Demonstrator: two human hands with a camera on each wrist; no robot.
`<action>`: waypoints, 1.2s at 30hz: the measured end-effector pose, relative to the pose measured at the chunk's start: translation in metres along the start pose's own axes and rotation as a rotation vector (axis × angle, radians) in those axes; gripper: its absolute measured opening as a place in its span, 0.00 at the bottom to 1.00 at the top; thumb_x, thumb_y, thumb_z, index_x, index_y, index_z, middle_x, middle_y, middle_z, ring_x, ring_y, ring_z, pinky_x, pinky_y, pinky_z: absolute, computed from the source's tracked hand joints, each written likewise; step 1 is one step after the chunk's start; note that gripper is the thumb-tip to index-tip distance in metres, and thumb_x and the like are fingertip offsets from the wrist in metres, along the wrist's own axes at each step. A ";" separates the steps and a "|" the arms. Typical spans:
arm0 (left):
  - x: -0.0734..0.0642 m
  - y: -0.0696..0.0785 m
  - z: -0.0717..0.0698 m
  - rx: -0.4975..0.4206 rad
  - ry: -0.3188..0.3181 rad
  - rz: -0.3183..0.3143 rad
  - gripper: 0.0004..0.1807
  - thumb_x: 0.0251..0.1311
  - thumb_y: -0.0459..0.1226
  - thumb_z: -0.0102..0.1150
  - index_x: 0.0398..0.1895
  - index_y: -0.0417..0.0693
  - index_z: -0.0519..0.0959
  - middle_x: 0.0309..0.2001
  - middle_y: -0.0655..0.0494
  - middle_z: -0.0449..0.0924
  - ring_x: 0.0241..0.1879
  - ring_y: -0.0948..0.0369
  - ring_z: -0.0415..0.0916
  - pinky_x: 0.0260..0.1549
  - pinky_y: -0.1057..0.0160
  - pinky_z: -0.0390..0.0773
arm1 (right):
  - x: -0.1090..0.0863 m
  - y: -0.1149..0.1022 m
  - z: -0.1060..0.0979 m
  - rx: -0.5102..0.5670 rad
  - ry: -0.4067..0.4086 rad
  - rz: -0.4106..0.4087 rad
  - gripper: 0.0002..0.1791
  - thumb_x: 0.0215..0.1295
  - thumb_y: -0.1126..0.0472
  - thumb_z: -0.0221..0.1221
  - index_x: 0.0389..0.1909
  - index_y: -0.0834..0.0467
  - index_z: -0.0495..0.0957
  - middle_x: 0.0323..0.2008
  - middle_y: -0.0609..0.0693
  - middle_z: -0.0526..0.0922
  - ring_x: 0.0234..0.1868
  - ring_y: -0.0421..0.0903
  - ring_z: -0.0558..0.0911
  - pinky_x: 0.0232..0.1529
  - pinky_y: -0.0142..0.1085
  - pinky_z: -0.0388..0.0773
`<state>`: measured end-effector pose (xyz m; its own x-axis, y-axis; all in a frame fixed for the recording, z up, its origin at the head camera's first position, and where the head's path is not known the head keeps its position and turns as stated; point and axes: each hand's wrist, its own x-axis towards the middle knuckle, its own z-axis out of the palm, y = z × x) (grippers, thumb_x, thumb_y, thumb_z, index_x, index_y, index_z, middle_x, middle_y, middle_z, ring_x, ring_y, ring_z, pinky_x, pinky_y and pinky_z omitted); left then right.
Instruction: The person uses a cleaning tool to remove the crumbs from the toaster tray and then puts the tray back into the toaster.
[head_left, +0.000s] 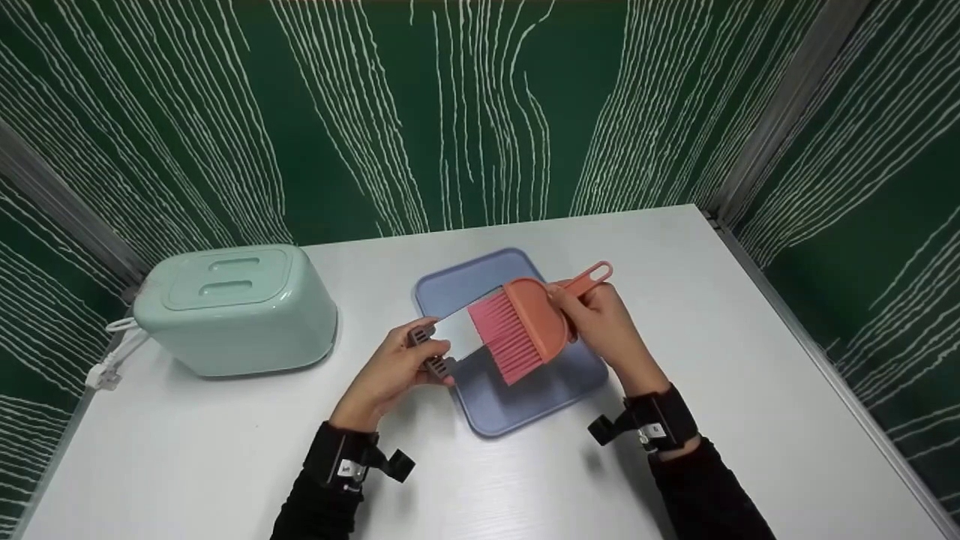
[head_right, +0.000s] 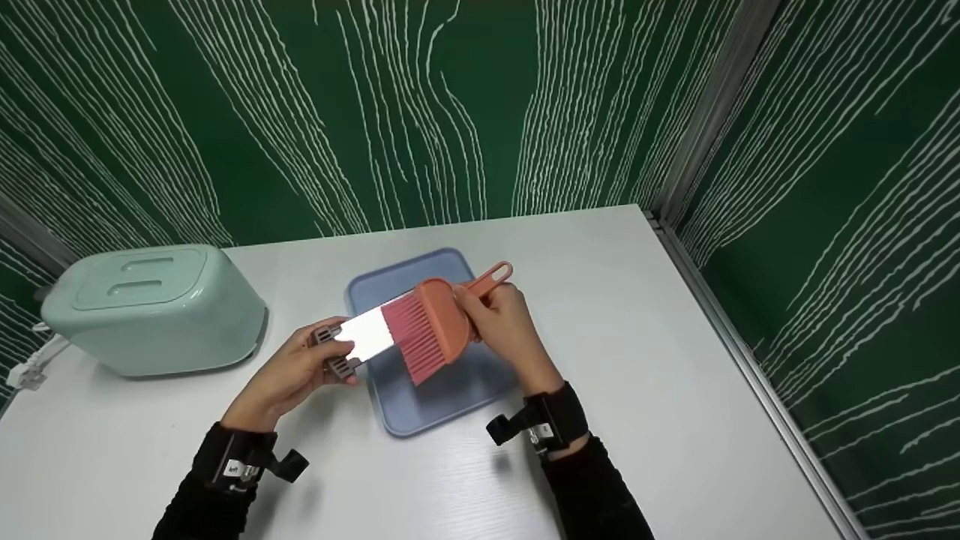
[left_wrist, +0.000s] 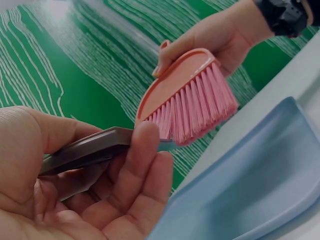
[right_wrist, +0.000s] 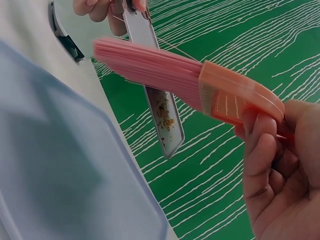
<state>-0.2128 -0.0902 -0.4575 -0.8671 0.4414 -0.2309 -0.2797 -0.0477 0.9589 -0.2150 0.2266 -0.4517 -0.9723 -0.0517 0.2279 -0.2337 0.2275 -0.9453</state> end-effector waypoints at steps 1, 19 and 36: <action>0.000 0.000 0.000 -0.001 0.014 0.001 0.38 0.74 0.31 0.56 0.84 0.34 0.56 0.49 0.44 0.70 0.30 0.62 0.80 0.37 0.63 0.89 | 0.000 0.000 0.000 -0.002 0.004 -0.001 0.17 0.81 0.53 0.60 0.42 0.62 0.90 0.15 0.45 0.79 0.13 0.36 0.72 0.17 0.29 0.69; 0.001 0.001 0.002 0.013 0.106 0.047 0.35 0.74 0.32 0.54 0.81 0.32 0.59 0.42 0.49 0.72 0.25 0.61 0.79 0.31 0.66 0.86 | 0.000 0.001 0.000 -0.048 0.069 -0.006 0.16 0.81 0.53 0.61 0.46 0.60 0.91 0.15 0.45 0.79 0.13 0.36 0.72 0.16 0.29 0.69; 0.000 0.002 0.005 0.040 0.096 0.048 0.30 0.76 0.33 0.52 0.78 0.33 0.63 0.30 0.57 0.69 0.24 0.63 0.81 0.36 0.63 0.88 | 0.001 0.003 -0.003 -0.069 0.095 -0.057 0.15 0.81 0.53 0.61 0.49 0.56 0.92 0.17 0.47 0.82 0.13 0.36 0.73 0.16 0.29 0.70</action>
<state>-0.2113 -0.0857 -0.4547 -0.9151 0.3515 -0.1975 -0.2217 -0.0296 0.9747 -0.2164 0.2301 -0.4538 -0.9520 0.0255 0.3049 -0.2845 0.2934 -0.9127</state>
